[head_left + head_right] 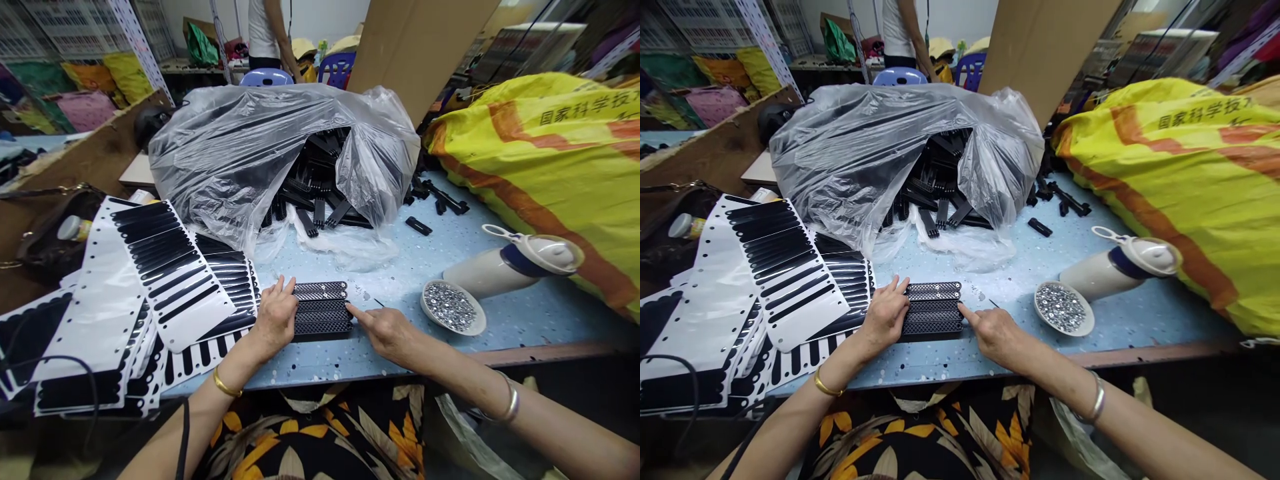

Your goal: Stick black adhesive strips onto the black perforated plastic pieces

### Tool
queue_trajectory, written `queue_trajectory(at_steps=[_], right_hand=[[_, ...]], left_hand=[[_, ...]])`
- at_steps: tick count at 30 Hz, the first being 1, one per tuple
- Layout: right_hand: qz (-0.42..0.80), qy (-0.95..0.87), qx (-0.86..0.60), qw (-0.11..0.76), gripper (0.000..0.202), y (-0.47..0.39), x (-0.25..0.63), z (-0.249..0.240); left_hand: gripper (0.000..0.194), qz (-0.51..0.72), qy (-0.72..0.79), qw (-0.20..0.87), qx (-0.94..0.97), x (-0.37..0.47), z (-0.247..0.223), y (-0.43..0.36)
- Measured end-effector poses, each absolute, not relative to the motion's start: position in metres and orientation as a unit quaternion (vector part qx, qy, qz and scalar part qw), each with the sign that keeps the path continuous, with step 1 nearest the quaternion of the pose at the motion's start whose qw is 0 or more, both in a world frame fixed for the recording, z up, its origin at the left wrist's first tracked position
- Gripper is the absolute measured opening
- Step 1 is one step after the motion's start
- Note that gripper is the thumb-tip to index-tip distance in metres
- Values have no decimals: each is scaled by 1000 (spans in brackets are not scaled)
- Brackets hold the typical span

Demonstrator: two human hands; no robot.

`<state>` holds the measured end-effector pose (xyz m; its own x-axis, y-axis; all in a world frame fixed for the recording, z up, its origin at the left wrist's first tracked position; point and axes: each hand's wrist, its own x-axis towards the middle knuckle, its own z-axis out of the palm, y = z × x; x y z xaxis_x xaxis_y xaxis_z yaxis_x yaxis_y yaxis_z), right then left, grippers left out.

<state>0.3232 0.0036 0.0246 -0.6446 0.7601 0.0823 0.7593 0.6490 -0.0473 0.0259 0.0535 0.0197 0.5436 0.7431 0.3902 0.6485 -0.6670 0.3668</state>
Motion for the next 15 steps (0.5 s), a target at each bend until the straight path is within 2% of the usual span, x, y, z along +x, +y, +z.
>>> queue_trajectory(at_steps=[7, 15], right_hand=[[-2, -913, -406, 41, 62, 8, 321, 29], [-16, -910, -411, 48, 70, 5, 321, 25]], left_hand=[[19, 298, 413, 81, 857, 28, 16, 53], [14, 252, 436, 159, 849, 31, 25, 59]])
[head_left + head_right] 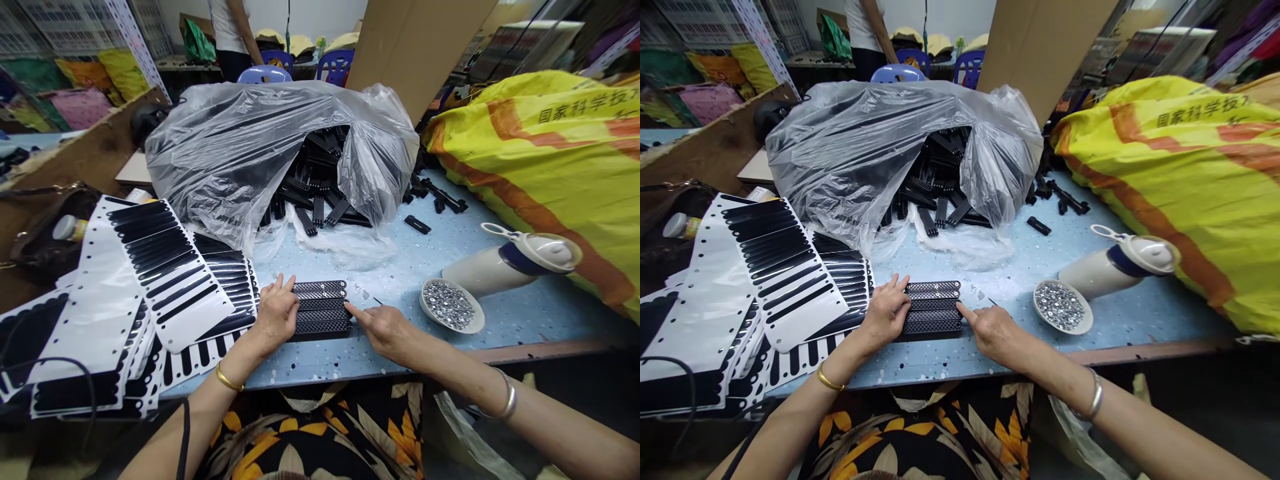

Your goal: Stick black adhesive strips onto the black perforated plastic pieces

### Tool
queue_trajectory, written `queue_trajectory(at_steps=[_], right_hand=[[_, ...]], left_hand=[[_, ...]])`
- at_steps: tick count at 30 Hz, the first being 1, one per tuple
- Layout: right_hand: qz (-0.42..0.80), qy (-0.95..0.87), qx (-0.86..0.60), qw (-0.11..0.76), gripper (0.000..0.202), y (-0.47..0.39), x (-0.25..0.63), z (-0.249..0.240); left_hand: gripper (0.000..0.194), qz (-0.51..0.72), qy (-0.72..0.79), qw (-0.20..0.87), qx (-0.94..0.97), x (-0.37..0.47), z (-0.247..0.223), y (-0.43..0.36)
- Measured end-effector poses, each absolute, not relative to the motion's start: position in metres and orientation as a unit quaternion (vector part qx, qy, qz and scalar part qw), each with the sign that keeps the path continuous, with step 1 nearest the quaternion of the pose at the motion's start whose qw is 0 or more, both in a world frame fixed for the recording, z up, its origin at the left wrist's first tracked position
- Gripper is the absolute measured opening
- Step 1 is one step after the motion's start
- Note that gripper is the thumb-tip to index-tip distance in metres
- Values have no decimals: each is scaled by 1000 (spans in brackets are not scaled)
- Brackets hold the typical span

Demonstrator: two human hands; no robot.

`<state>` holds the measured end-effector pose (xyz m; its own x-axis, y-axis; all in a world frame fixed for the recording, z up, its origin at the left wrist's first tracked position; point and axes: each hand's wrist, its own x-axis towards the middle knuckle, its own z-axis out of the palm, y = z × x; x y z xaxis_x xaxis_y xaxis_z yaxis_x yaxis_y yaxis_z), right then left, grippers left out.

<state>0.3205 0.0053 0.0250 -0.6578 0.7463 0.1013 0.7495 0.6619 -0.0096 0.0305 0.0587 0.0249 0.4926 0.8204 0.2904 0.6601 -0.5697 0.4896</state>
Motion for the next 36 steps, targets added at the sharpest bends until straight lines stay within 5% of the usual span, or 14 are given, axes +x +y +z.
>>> queue_trajectory(at_steps=[10, 20, 36], right_hand=[[-16, -914, -404, 31, 65, 5, 321, 25], [10, -912, -408, 44, 68, 5, 324, 21], [-43, -919, -388, 64, 73, 5, 322, 21]], left_hand=[[14, 275, 456, 200, 823, 26, 29, 67], [50, 237, 402, 29, 884, 9, 23, 40], [63, 147, 327, -39, 933, -9, 33, 47]])
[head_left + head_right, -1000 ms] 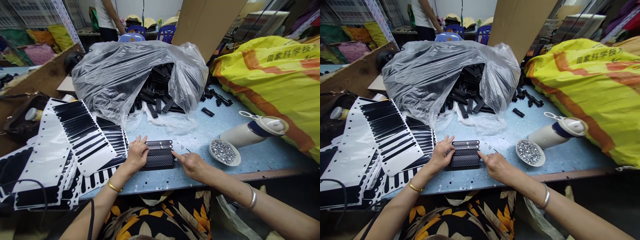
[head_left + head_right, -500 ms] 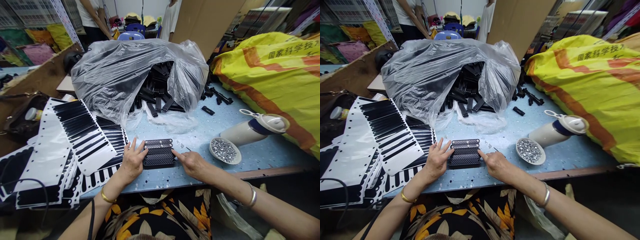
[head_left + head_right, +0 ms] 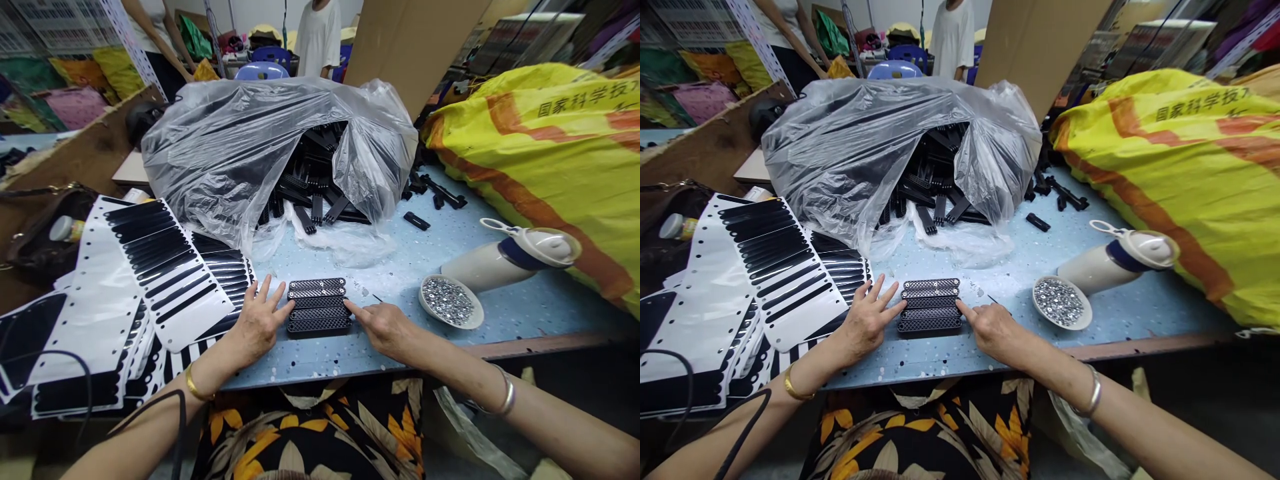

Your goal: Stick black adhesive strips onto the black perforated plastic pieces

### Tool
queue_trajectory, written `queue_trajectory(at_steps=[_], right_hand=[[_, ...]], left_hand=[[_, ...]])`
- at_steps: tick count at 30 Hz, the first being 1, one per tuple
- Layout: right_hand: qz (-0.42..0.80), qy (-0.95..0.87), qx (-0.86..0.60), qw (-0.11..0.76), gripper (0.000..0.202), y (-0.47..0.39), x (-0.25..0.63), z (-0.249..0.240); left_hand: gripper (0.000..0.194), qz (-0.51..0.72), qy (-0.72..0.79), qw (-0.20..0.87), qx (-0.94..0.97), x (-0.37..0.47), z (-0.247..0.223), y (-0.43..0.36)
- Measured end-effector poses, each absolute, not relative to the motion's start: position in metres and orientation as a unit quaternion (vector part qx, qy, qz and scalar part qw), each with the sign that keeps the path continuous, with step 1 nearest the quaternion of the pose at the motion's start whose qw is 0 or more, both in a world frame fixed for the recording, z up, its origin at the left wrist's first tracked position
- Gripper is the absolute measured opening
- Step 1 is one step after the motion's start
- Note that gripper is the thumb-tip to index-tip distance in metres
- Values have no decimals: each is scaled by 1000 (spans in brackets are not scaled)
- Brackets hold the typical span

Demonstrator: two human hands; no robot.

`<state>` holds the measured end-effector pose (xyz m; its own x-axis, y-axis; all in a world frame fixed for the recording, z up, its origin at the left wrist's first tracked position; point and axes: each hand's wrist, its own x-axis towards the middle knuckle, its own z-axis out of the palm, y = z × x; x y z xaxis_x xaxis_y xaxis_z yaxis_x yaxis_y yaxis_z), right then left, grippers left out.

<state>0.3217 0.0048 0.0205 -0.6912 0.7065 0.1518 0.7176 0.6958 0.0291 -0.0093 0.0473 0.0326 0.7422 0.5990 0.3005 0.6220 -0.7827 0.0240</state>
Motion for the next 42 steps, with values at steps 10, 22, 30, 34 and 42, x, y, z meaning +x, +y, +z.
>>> queue_trajectory(at_steps=[10, 22, 30, 34, 42], right_hand=[[-20, -915, -397, 67, 67, 6, 323, 20], [-32, -918, -392, 45, 64, 5, 324, 21], [-26, -917, -397, 23, 58, 7, 323, 27], [0, -911, -411, 4, 61, 7, 322, 31], [1, -911, -413, 13, 60, 6, 322, 33]], left_hand=[[69, -127, -327, -45, -935, -15, 24, 55], [51, -54, -228, 37, -972, -22, 36, 65], [61, -3, -182, 12, -983, -26, 63, 82], [61, -18, -175, -1, -984, -28, 64, 93], [67, -24, -156, -3, -987, -28, 58, 93]])
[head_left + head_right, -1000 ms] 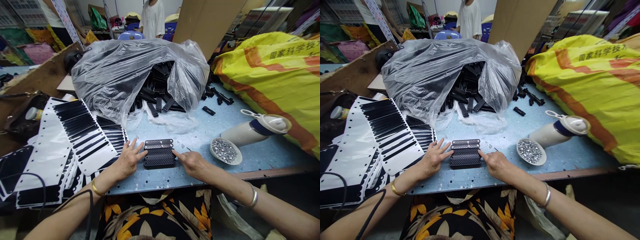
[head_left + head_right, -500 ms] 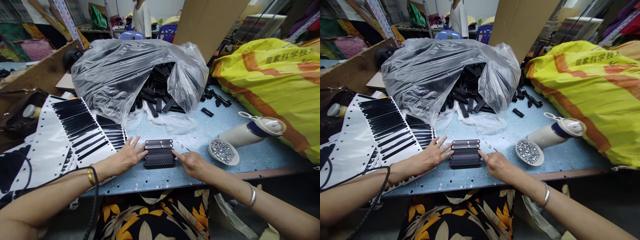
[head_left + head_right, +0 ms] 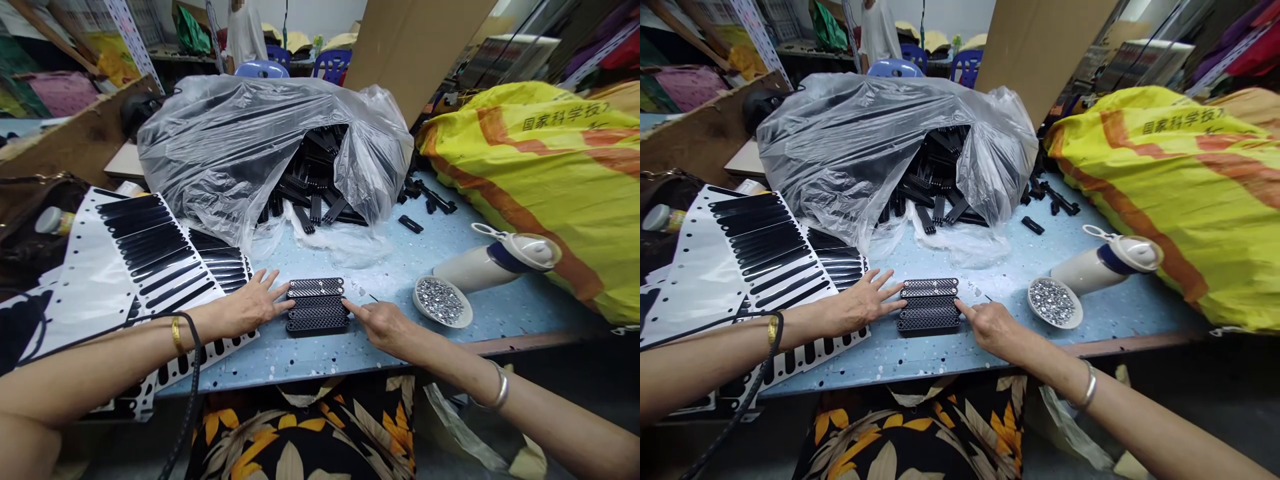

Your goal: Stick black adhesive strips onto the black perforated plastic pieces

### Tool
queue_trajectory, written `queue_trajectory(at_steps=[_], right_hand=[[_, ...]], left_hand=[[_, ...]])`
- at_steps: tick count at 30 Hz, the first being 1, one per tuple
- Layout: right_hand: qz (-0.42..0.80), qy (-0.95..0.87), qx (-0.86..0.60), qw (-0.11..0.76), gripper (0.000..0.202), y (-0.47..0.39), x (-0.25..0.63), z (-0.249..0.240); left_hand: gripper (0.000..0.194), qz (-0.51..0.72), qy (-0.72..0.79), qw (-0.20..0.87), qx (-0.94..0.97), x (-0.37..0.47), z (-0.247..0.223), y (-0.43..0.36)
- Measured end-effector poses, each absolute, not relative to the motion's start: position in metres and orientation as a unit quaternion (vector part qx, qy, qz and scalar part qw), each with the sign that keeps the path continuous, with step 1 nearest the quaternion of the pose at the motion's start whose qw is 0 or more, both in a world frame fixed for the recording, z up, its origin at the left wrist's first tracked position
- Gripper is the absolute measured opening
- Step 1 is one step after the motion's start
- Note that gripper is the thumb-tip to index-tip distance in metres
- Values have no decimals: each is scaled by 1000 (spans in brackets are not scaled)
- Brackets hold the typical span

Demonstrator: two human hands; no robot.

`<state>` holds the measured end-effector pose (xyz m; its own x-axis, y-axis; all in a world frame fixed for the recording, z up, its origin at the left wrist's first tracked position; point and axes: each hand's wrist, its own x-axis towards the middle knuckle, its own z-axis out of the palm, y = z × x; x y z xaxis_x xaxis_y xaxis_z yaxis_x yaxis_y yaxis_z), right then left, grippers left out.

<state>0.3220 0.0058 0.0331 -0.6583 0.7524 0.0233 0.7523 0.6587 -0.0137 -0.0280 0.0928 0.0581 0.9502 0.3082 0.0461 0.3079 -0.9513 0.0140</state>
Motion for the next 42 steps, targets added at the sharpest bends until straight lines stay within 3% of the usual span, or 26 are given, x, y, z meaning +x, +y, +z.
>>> queue_trajectory(at_steps=[7, 11, 16, 19, 24, 30, 42], right_hand=[[-3, -902, -432, 10, 55, 4, 322, 30], [28, -894, -446, 23, 51, 5, 317, 36], [134, -847, -503, 105, 40, 12, 308, 50], [102, -834, -525, 134, 30, 24, 299, 54], [46, -817, -569, 80, 19, 47, 269, 62], [49, -794, -605, 3, 23, 60, 243, 68], [64, -810, -583, -5, 22, 67, 234, 58]], left_hand=[[87, -19, 210, 30, 977, -29, 49, 84], [73, 10, 236, 47, 971, -27, 50, 79], [61, 97, 273, 67, 955, -16, 51, 79], [48, 171, 311, 70, 932, 3, 51, 83], [31, 156, 367, 99, 912, 52, 56, 94], [26, 89, 366, 148, 915, 77, 58, 105], [23, 111, 393, 208, 889, 81, 62, 107]])
